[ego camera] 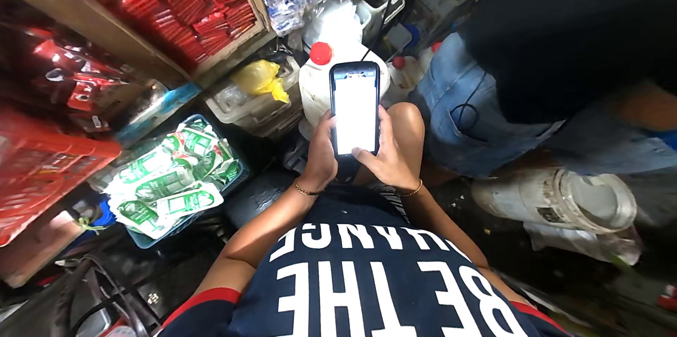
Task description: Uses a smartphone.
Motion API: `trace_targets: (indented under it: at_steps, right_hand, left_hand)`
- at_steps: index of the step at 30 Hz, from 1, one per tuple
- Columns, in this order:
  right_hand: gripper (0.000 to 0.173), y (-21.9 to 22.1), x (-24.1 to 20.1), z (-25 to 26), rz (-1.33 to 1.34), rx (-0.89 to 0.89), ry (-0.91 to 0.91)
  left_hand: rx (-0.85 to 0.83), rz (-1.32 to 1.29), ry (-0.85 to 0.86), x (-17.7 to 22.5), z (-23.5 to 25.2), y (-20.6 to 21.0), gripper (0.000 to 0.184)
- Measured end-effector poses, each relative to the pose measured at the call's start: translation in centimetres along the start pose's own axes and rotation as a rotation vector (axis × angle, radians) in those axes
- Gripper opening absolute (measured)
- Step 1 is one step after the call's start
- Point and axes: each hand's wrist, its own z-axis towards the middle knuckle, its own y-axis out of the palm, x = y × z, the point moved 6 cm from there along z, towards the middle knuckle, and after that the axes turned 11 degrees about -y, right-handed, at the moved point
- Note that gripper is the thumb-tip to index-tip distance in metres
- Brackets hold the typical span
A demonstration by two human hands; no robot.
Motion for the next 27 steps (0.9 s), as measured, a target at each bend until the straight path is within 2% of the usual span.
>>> trace_targets:
  at_steps: [8, 27]
  right_hand:
    - [0.109, -0.06, 0.21, -0.10, -0.025, 0.003, 0.052]
    - [0.107, -0.22, 0.30, -0.18, 0.009, -0.007, 0.054]
  left_hand:
    - [0.005, -0.013, -0.013, -0.04, -0.06, 0.16, 0.043]
    - [-0.009, -0.025, -0.006, 0.01, 0.03, 0.52, 0.038]
